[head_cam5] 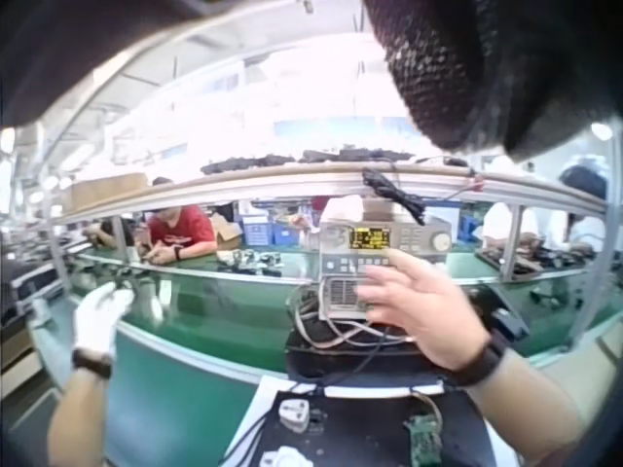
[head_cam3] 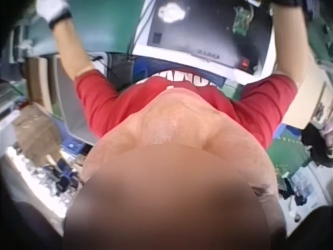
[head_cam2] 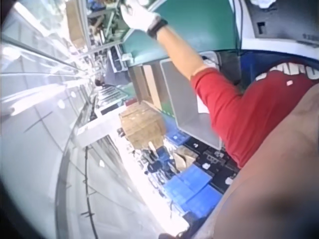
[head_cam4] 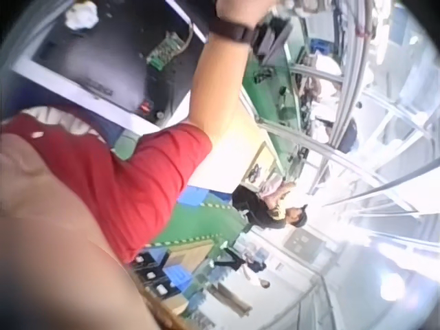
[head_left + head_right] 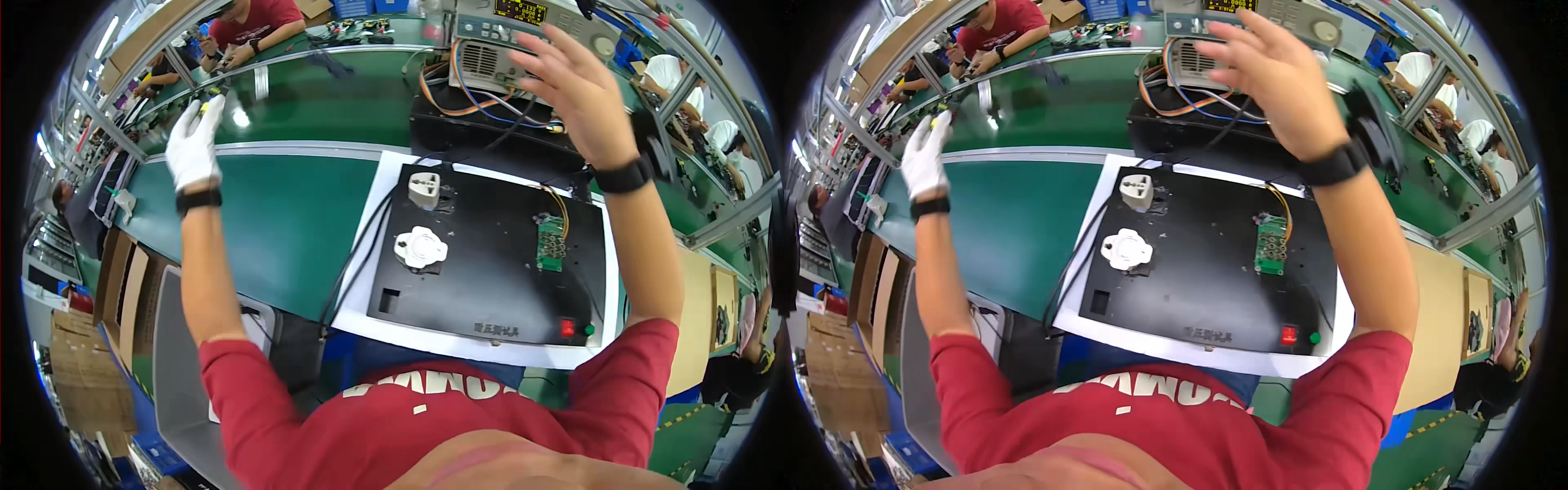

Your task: The person picks up a circuit board, connects it to a testing device using a cable, and touches a probe to the board. After disconnecting the cable, the person sets the circuit board aside and repeats the process with another board.

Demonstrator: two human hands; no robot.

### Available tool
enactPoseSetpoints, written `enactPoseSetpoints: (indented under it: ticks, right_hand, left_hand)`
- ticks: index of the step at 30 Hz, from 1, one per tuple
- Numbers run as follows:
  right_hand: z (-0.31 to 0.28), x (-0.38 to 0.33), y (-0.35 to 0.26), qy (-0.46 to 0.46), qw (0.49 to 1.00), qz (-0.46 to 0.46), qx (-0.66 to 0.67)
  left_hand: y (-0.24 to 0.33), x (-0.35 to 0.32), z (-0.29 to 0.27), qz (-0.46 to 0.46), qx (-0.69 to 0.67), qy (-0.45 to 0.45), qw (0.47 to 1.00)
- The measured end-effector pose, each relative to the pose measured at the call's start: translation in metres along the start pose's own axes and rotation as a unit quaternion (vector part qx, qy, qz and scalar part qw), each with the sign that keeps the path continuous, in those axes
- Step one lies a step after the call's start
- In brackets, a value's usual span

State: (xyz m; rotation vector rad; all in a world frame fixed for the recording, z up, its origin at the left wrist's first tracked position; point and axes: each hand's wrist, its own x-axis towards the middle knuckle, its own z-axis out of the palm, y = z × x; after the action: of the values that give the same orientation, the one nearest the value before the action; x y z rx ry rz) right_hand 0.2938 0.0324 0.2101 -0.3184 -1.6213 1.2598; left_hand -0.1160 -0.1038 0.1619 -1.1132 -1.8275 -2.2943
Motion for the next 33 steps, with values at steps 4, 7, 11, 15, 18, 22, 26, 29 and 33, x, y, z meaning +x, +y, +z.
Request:
enactPoseSetpoints:
  ticks: [4,7,11,15,18,22,26,29,33]
  right_hand:
    - [0.007,-0.022,0.020,-0.087,0.995,0.045,0.019]
    - [-0.015,-0.085,0.008,-0.096,0.982,0.151,-0.064]
    - [-0.065,-0.153,-0.010,0.029,0.957,0.246,-0.150]
    - [-0.142,-0.181,-0.018,0.171,0.873,0.308,-0.338]
    - [-0.213,-0.174,0.009,0.168,0.839,0.270,-0.441]
    - [-0.309,-0.144,0.083,0.142,0.614,0.255,-0.733]
    - [-0.386,-0.117,0.167,0.286,0.647,0.013,-0.706]
    - [-0.430,-0.112,0.202,0.260,0.553,0.301,-0.732]
    - [-0.449,-0.102,0.218,0.173,0.478,0.284,-0.813]
  left_hand:
    - [-0.098,0.044,0.029,0.003,0.277,0.009,0.961]
    - [-0.168,0.034,0.076,-0.040,0.461,-0.093,0.882]
    - [-0.207,0.014,0.155,-0.099,0.560,-0.156,0.808]
    - [-0.205,-0.007,0.214,-0.174,0.018,-0.417,0.892]
    - [-0.204,-0.030,0.230,-0.177,-0.038,-0.401,0.898]
    - [-0.204,-0.059,0.223,-0.131,0.002,-0.410,0.903]
    - [-0.186,-0.078,0.219,0.147,0.297,-0.352,0.875]
    - [-0.169,-0.084,0.220,0.251,0.312,-0.357,0.844]
    - [-0.159,-0.086,0.222,0.250,0.342,-0.399,0.813]
